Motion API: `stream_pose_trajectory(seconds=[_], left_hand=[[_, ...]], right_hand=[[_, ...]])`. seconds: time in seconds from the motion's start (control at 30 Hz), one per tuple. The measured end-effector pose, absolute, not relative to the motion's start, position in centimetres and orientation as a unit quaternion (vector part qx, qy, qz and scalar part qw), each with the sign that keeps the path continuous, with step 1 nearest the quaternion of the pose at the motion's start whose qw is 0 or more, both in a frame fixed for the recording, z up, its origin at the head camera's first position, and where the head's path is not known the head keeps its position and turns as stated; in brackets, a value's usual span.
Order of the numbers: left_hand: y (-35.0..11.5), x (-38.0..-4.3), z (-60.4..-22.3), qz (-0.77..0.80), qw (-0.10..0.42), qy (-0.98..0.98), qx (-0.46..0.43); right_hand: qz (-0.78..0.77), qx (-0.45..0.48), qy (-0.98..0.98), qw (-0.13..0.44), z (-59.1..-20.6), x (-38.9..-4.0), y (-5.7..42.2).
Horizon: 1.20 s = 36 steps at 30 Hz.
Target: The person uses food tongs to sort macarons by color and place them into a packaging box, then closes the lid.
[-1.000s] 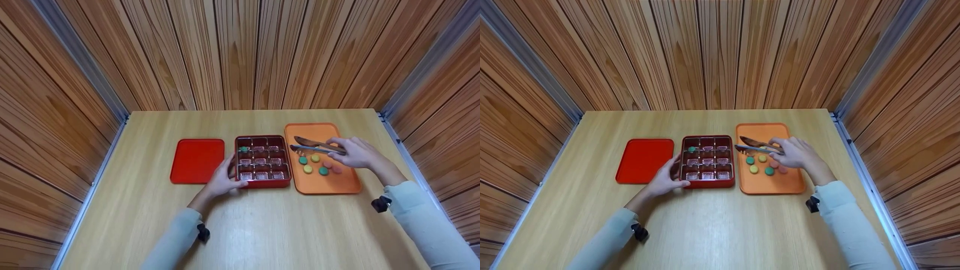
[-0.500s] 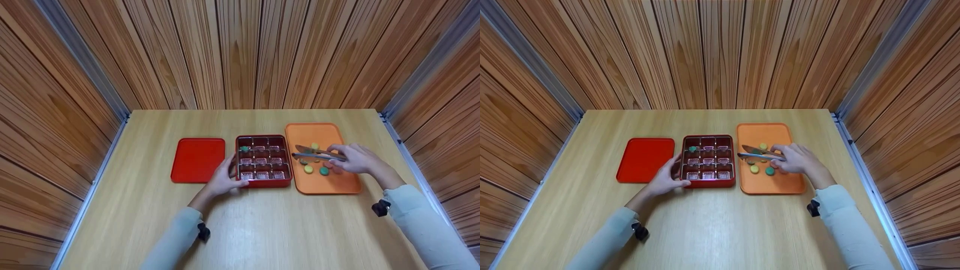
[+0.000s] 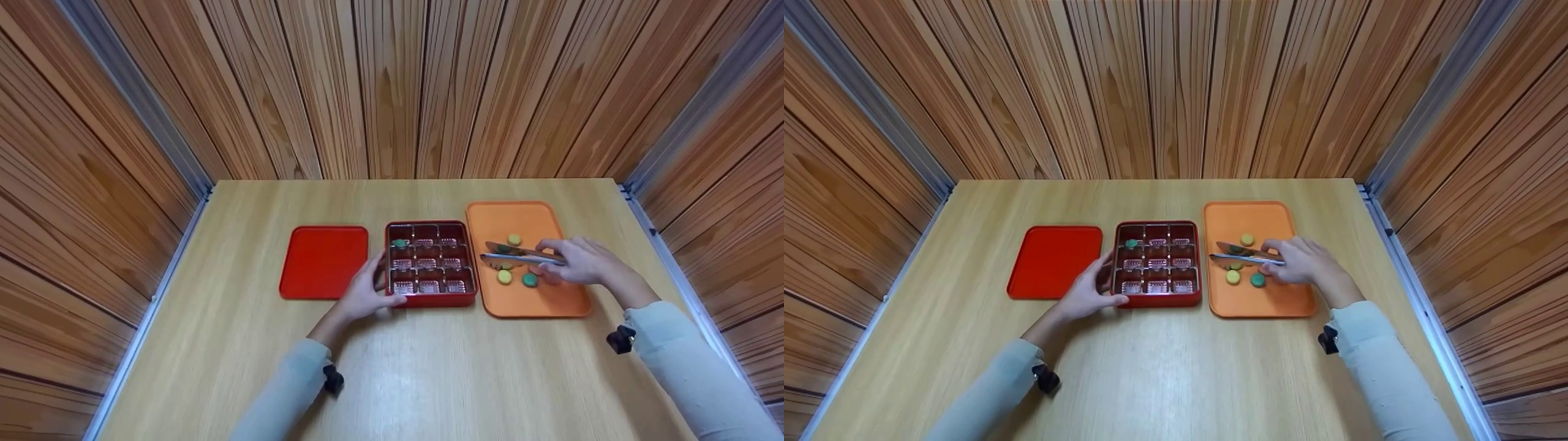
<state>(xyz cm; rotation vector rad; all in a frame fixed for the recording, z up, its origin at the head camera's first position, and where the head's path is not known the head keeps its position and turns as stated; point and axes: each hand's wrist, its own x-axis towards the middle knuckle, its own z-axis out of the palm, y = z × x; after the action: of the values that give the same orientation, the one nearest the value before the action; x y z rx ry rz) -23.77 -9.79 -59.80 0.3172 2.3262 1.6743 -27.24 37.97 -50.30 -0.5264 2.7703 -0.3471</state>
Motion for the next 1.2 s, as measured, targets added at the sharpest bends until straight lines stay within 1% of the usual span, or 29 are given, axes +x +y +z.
stream_pose_trajectory(seconds=[0.57, 0.73, 0.93, 1.2], left_hand=[[-9.8, -23.8, -59.9, 0.585, 0.128, 0.792, 0.114], [-9.7, -23.8, -59.9, 0.583, 0.130, 0.793, 0.117], [-9.8, -23.8, -59.9, 0.581, 0.131, 0.796, 0.110], [-9.9, -23.7, -59.9, 0.575, 0.128, 0.800, 0.109]], right_hand=[[-0.131, -0.197, 0.960, 0.151, -50.4, -27.4, 38.0], [-0.141, -0.192, 0.958, 0.158, -49.6, -27.4, 38.2], [-0.150, -0.194, 0.959, 0.144, -48.2, -27.5, 38.4], [-0.150, -0.183, 0.958, 0.159, -48.1, -27.6, 38.3]])
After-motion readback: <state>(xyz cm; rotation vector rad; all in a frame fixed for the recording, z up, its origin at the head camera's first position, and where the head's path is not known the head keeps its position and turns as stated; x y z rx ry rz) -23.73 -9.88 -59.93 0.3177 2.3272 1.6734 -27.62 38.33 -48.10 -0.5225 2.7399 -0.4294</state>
